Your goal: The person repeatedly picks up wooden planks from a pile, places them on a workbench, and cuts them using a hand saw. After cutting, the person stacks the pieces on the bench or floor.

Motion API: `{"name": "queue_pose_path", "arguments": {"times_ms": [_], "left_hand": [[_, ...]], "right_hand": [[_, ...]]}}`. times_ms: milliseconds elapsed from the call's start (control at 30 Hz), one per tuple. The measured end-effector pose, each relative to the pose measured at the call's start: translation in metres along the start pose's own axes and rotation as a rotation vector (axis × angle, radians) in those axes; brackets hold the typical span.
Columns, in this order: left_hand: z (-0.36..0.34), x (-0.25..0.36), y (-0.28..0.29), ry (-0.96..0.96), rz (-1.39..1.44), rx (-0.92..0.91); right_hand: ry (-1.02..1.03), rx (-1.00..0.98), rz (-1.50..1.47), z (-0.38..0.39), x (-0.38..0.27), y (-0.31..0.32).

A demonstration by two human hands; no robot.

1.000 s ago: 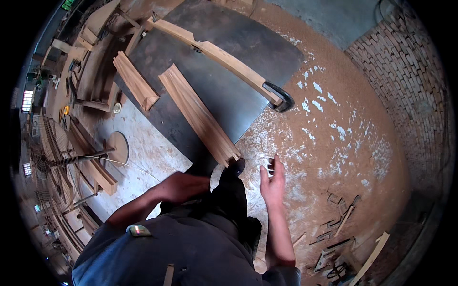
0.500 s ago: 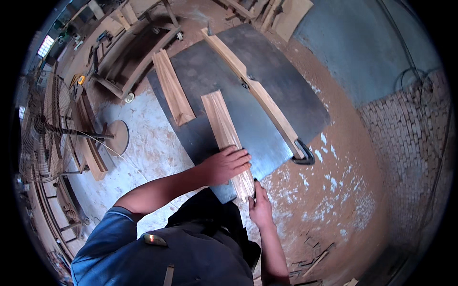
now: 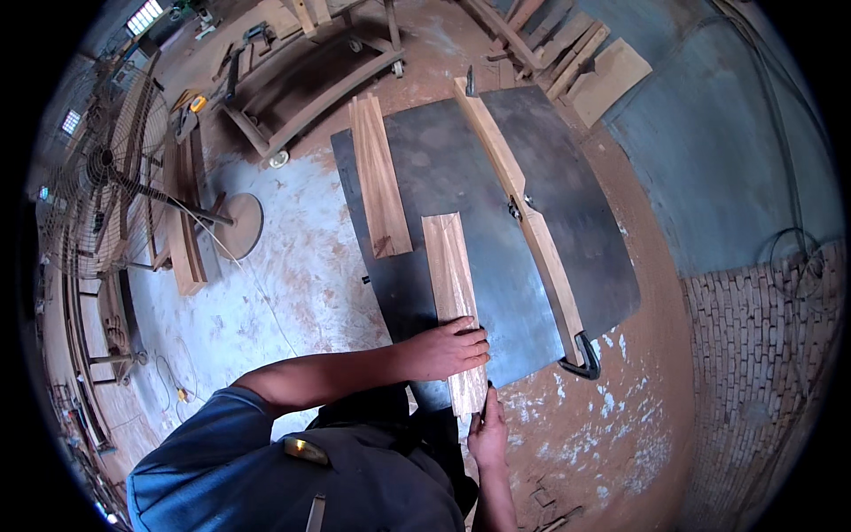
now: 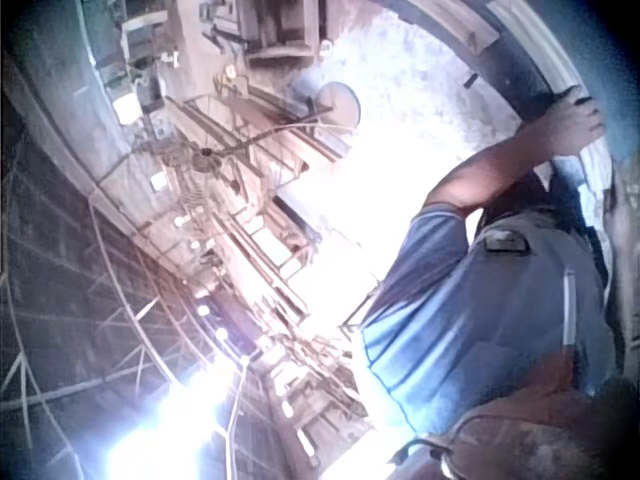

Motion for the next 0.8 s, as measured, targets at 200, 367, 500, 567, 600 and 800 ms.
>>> {"name": "queue_pose_path", "arguments": {"times_ms": [200, 367, 500, 567, 600, 800], "left_hand": [[0.011, -0.005, 0.008, 0.089, 0.147, 0.124], [0.041, -0.005, 0.028, 0.504, 0.298, 0.091], [0.120, -0.008, 0.022, 0.948, 0.328, 0.330], [0.160, -0.019, 0.005, 1.168, 0.466, 0.524], [0.186, -0.028, -0.013, 1.297, 0.631, 0.640], [0.275, -0.101, -0.080, 1.842, 1.419, 1.103]], "right_hand": [[0.082, -0.040, 0.034, -0.003, 0.003, -0.001], [0.069, -0.078, -0.004, -0.006, 0.013, 0.001], [-0.002, -0.113, -0.022, -0.007, 0.024, 0.012], [0.053, -0.076, 0.034, -0.007, 0.045, 0.014], [0.088, -0.065, 0.060, -0.006, 0.054, 0.014], [0.031, -0.133, -0.037, -0.009, 0.053, 0.023]]}}
Point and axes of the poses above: each hand's wrist, its own z-axis away from the middle knuckle, its own y-axis out of the back of the hand, x = y × z, the point moved 7 cm from there along -z, towards the middle knuckle
